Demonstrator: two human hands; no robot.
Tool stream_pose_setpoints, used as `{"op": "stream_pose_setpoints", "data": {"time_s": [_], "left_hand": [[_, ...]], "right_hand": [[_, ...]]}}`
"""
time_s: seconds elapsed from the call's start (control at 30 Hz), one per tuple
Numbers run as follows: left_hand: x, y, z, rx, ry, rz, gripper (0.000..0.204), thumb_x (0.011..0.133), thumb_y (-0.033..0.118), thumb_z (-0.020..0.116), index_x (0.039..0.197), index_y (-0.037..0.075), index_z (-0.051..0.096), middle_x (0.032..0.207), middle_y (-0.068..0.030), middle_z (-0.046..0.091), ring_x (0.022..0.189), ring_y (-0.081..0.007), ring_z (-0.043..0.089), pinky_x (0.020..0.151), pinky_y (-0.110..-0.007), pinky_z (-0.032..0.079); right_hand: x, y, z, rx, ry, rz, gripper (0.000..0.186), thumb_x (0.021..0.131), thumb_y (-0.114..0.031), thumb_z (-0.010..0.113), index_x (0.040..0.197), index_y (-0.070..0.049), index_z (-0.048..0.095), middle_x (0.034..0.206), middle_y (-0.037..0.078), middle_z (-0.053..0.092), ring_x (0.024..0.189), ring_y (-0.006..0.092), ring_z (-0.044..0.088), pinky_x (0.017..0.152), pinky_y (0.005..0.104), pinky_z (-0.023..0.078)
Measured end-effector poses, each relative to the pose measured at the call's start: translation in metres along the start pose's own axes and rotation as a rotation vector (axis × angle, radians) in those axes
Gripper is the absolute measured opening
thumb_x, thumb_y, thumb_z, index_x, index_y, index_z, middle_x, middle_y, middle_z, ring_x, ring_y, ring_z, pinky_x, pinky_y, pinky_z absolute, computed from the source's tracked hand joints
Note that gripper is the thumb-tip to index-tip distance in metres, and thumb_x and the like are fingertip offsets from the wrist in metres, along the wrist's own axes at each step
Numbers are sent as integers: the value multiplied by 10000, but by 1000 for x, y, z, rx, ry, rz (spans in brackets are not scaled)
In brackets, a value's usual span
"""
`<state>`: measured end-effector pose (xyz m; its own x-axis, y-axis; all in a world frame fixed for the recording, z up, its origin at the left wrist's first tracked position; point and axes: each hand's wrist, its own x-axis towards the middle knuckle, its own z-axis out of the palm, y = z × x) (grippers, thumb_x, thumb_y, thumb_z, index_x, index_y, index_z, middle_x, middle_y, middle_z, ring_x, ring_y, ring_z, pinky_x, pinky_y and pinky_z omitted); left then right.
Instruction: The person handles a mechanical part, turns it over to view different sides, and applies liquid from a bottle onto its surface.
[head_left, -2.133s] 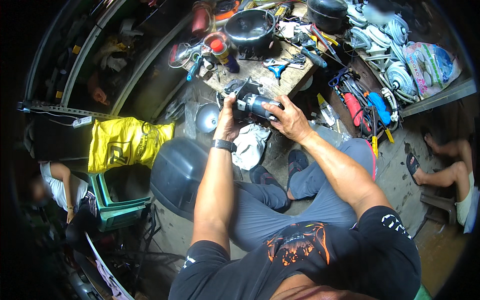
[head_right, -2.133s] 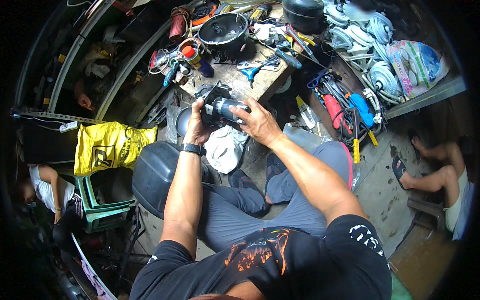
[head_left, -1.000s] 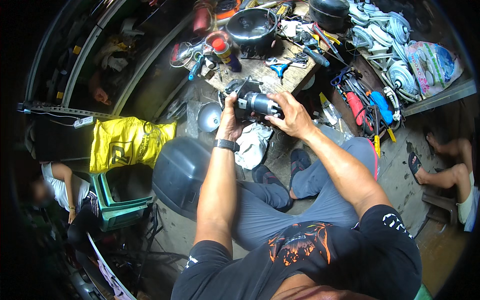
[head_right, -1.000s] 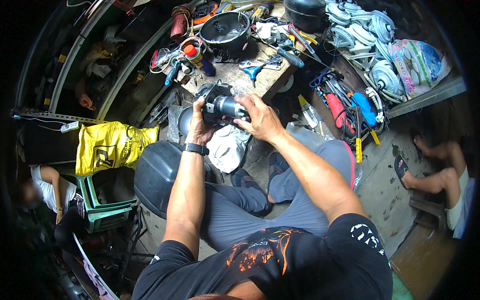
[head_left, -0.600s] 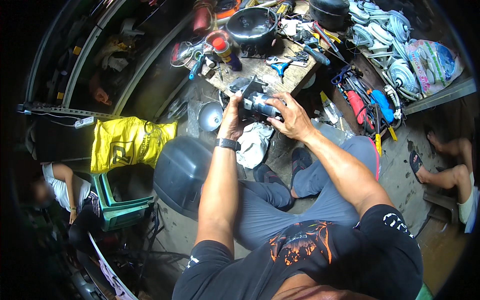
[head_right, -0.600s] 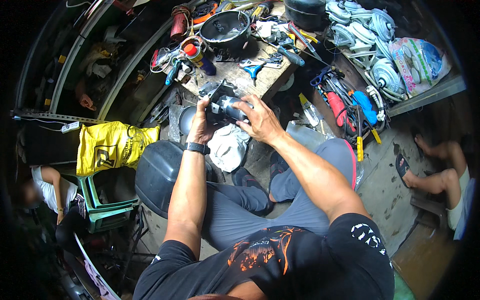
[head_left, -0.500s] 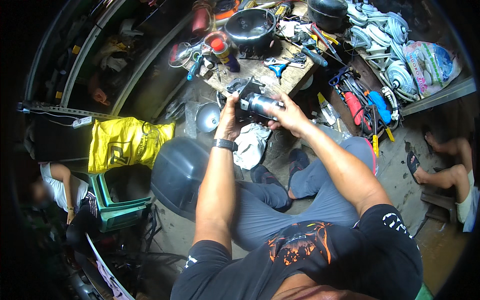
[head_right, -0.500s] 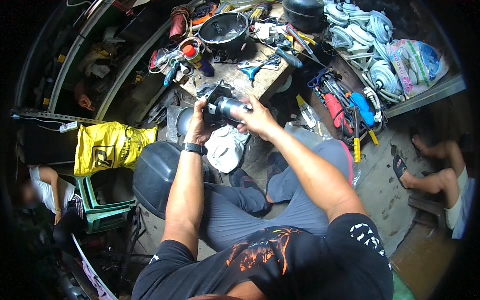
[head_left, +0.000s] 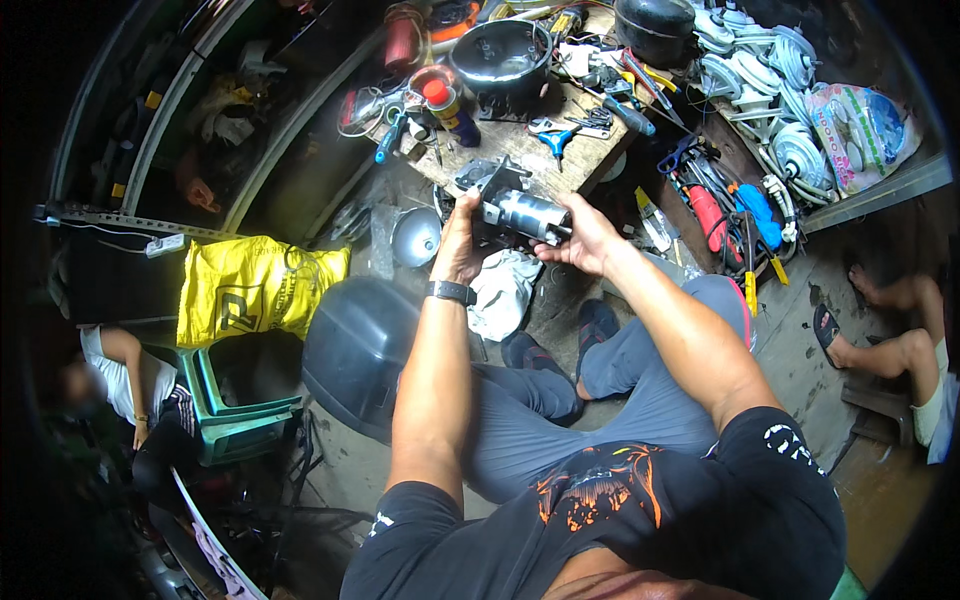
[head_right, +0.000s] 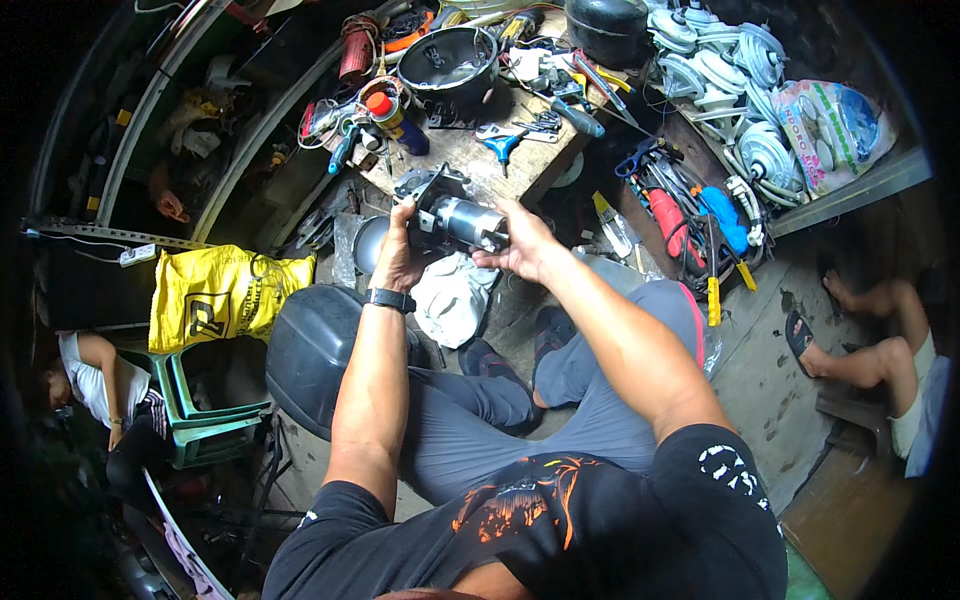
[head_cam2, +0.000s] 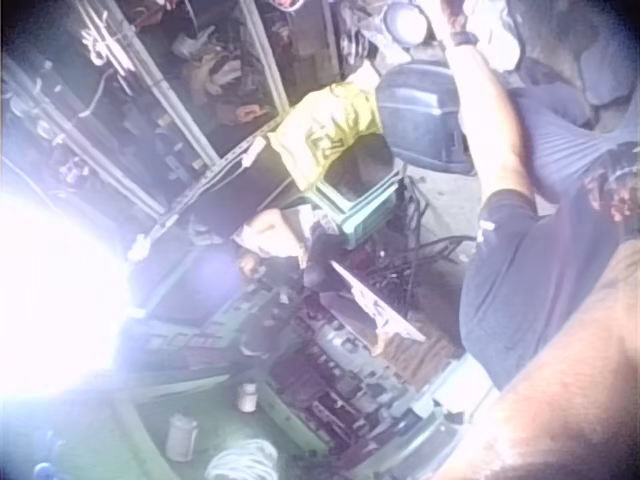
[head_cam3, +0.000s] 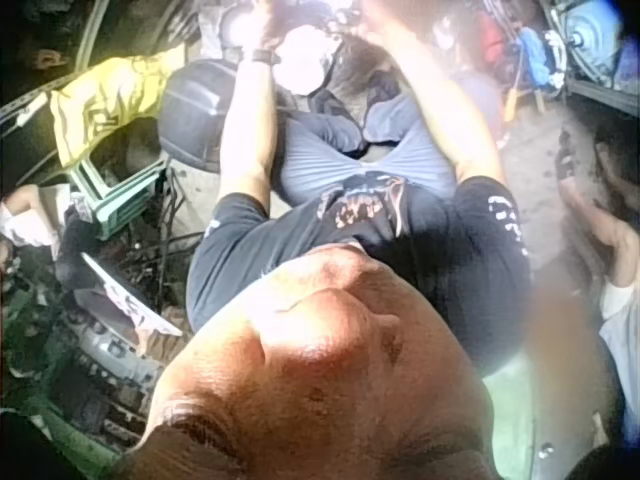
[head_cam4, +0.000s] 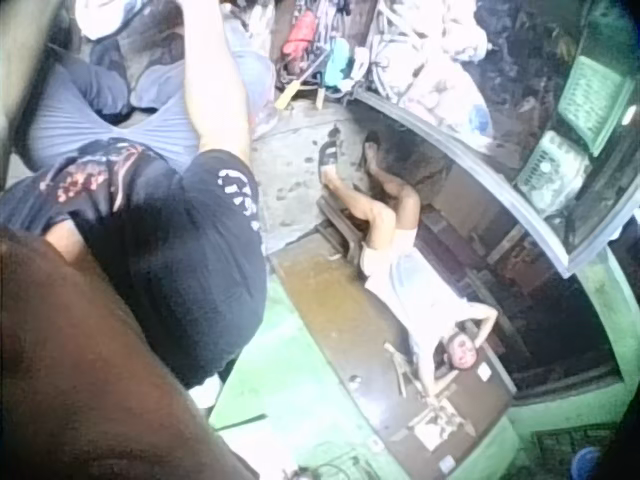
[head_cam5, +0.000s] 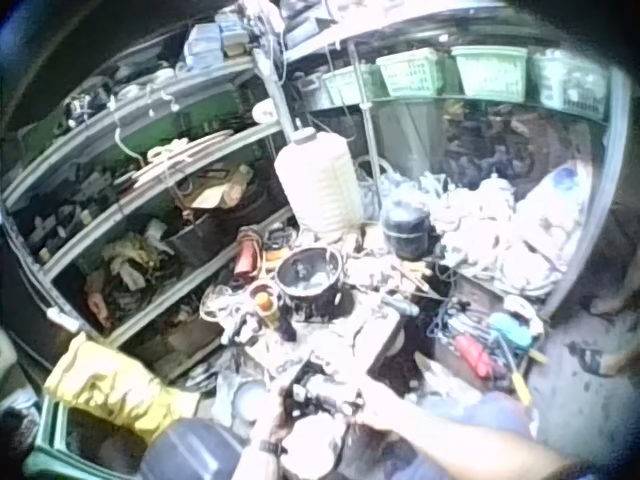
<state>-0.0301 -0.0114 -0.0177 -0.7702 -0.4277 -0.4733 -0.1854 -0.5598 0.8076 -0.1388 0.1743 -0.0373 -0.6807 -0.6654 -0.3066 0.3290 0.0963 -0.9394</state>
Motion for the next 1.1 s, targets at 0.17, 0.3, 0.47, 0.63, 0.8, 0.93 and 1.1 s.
{"op": "stream_pose_setpoints", "data": {"time_s": [0.17,0.3,0.47,0.63,0.8,0.93,1.1], "left_hand": [[-2,-1,-4,-42,8,33,638,864,634,700,1264,140,647,1057,-86,703,949,-252,684,884,-566,561],[2,-6,-13,-30,39,31,575,867,618,707,1174,135,654,969,-91,698,877,-260,692,825,-560,577],[7,-8,-11,-89,-39,-7,621,930,593,672,1361,155,583,1229,-92,679,1066,-275,675,928,-595,562],[1,-9,-16,-19,30,20,657,872,640,689,1289,134,650,1089,-76,715,1035,-257,687,936,-571,545],[1,-6,-6,-35,11,30,635,885,645,666,1253,128,661,1040,-69,722,973,-244,697,896,-542,570],[7,-8,-14,-97,-16,-15,580,930,588,667,1261,115,613,1014,-86,700,886,-226,687,793,-471,607],[3,-9,-9,-235,-55,41,575,926,572,659,1246,96,623,1036,-90,713,910,-240,697,821,-439,605]], "right_hand": [[-18,0,0,-421,161,-448,740,873,-384,821,1419,-16,485,1297,245,598,1136,399,656,981,453,570],[-20,-12,1,-1014,89,-950,614,830,-193,858,1357,-112,554,1216,172,594,1117,330,649,946,448,574],[3,3,-7,286,-1,206,557,974,-420,701,1352,-49,527,1143,203,679,756,300,717,707,448,627],[-14,14,1,-511,197,-440,684,929,-367,766,1471,-71,471,1291,229,591,1102,362,664,844,431,614],[-21,-8,-1,-793,43,-781,739,762,-162,857,1421,-145,523,1234,189,601,1178,425,616,1018,463,516],[-12,-20,0,-3,-110,126,722,862,-388,829,1400,-64,471,1082,198,687,671,214,724,571,353,612],[-12,-22,5,-625,129,-652,731,813,-357,859,1375,-54,503,1216,190,631,1102,332,685,930,455,574]]}}
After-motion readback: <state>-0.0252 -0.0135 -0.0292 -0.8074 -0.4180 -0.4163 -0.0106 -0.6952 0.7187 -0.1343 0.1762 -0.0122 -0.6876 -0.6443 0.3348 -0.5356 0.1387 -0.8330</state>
